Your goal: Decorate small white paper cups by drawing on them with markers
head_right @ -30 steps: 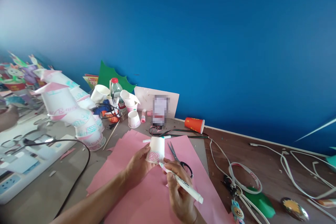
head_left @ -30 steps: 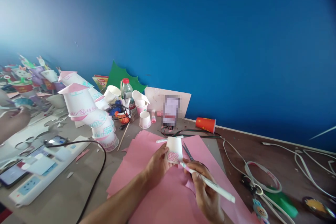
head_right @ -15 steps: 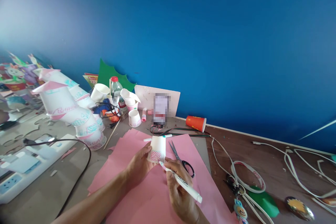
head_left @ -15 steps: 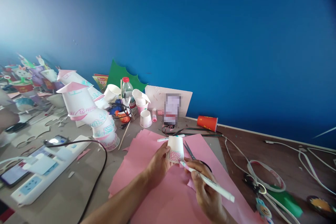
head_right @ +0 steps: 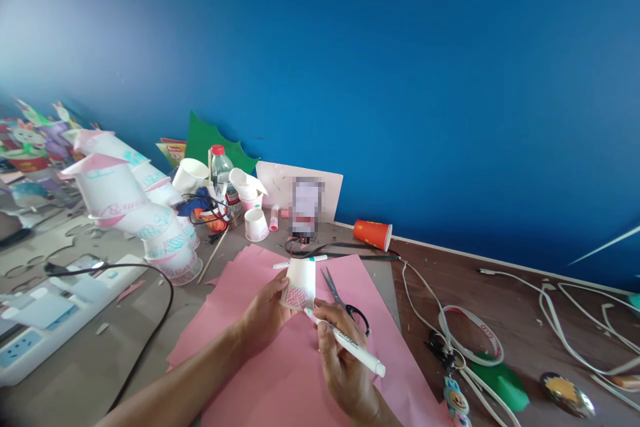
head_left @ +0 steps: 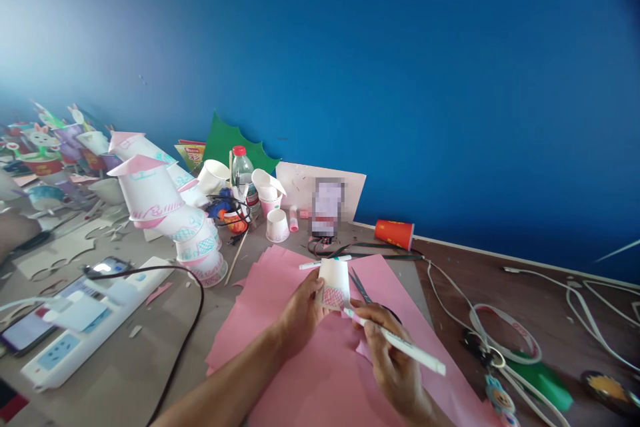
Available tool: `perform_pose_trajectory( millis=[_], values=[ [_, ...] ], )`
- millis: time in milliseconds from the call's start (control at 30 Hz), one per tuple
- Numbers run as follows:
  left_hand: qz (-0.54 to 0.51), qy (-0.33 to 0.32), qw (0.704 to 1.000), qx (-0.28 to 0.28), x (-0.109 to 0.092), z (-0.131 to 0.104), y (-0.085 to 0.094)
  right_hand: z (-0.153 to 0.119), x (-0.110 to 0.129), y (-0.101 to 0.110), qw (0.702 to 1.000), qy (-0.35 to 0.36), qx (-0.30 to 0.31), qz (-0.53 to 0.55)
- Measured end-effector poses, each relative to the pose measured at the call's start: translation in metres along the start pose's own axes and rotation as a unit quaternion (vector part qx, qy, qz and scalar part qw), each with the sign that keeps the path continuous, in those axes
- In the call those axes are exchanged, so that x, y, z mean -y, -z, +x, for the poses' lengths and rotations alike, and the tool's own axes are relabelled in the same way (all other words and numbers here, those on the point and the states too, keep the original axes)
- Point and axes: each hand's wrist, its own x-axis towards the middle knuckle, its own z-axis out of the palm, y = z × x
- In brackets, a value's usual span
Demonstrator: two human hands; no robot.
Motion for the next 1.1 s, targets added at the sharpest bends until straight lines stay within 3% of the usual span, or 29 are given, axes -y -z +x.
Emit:
perform_pose_trajectory(
  millis=[200, 433, 900, 1100],
  values=[
    [-0.002, -0.003, 1.0, 0.009, 0.0034, 0.003, 0.0034, -0.0001, -0.0009, -0.0003, 0.995, -0.064, -0.034, 0.061],
    [-0.005, 0.001, 1.0, 0.007, 0.0019, 0.0039, 0.0022, 0.0011, 0.0012, -0.0031, 0.992, -0.076, -0.058, 0.081],
    [0.0, 0.009, 1.0, -0.002, -0.0006, 0.002, 0.0012, 0.002, -0.0013, -0.0015, 0.993, -0.092, -0.04, 0.069],
    [-0.006, 0.007, 1.0, 0.004, -0.0007, 0.002, -0.0003, 0.0058, 0.0032, -0.0038, 0.984, -0.113, -0.083, 0.109]
  ],
)
